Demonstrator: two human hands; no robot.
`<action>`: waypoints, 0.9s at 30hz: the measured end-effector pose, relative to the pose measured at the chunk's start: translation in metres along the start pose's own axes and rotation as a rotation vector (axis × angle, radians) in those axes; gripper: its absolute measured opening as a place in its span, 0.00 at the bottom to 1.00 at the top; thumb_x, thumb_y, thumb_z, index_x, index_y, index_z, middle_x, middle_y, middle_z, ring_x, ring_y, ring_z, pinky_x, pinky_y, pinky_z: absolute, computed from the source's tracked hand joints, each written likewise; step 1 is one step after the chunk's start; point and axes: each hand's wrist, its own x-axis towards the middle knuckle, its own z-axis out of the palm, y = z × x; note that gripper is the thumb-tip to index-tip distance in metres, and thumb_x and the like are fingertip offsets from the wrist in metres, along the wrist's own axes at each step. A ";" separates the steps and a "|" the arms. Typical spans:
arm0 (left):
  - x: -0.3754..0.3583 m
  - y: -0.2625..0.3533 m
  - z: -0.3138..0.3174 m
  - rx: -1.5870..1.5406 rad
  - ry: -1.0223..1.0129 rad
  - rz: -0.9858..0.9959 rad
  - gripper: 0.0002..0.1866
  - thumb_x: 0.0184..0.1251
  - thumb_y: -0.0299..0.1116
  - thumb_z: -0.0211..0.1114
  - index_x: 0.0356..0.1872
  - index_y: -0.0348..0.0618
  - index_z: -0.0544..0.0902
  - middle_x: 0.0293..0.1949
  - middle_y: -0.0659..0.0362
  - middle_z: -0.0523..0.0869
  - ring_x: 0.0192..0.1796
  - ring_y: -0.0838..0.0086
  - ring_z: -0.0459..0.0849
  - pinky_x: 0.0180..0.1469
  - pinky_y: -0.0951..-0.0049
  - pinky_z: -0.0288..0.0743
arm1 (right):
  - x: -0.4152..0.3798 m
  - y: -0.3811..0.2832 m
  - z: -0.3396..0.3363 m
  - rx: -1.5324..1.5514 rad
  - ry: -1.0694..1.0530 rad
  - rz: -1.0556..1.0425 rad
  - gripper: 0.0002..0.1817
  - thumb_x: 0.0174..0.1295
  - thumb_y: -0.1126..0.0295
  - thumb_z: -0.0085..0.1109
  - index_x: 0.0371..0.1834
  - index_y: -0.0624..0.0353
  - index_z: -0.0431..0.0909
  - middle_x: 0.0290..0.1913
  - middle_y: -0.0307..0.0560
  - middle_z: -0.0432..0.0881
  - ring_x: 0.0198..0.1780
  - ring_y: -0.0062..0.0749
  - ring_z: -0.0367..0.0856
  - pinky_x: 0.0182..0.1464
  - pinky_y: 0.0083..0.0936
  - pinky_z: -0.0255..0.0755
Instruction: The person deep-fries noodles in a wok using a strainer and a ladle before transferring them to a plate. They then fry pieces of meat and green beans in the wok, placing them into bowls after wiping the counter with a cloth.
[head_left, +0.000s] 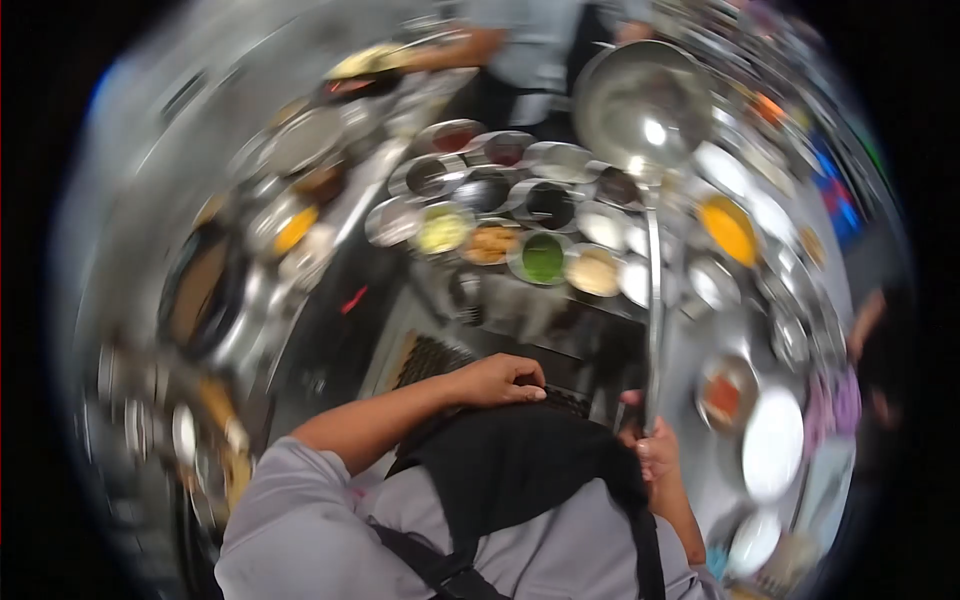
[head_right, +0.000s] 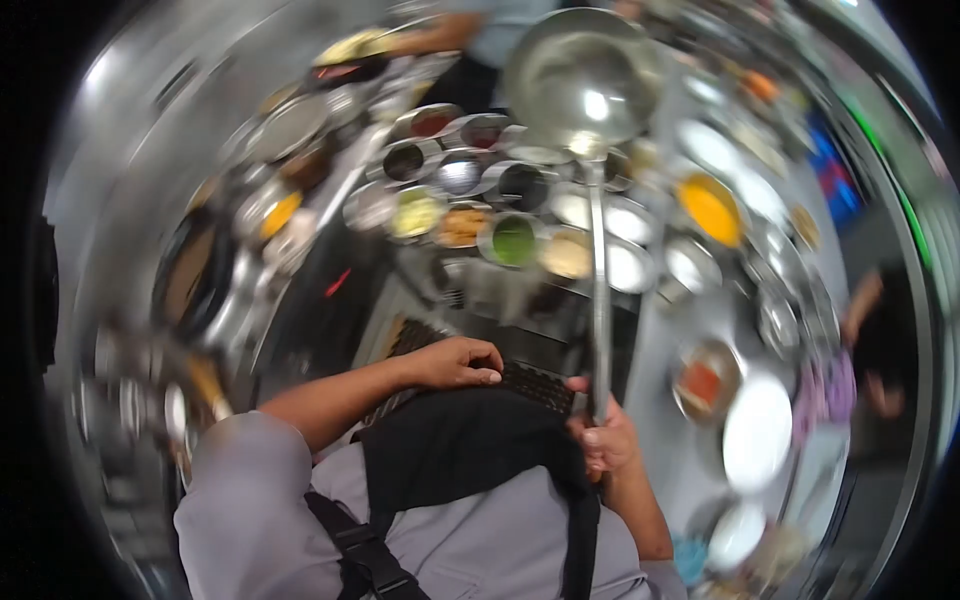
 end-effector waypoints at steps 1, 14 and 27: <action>-0.041 0.013 -0.015 0.107 0.128 0.062 0.14 0.71 0.38 0.64 0.48 0.39 0.81 0.43 0.54 0.84 0.50 0.69 0.83 0.52 0.69 0.75 | 0.030 0.010 -0.003 0.013 -0.080 -0.012 0.43 0.51 0.76 0.67 0.73 0.60 0.59 0.19 0.45 0.68 0.10 0.15 0.58 0.08 0.13 0.54; -0.238 -0.169 -0.165 -1.239 1.416 0.005 0.13 0.74 0.35 0.60 0.53 0.41 0.74 0.45 0.51 0.82 0.47 0.64 0.84 0.48 0.65 0.81 | 0.379 0.123 0.260 -0.283 -0.474 0.453 0.30 0.66 0.75 0.55 0.71 0.54 0.59 0.20 0.36 0.64 0.13 0.20 0.64 0.16 0.20 0.62; -0.225 -0.280 -0.293 -1.647 1.292 0.066 0.12 0.74 0.29 0.53 0.52 0.36 0.76 0.51 0.50 0.81 0.52 0.58 0.82 0.54 0.54 0.81 | 0.521 0.230 0.320 -1.033 -0.422 0.482 0.27 0.62 0.76 0.56 0.66 0.59 0.66 0.20 0.36 0.70 0.15 0.21 0.68 0.18 0.20 0.65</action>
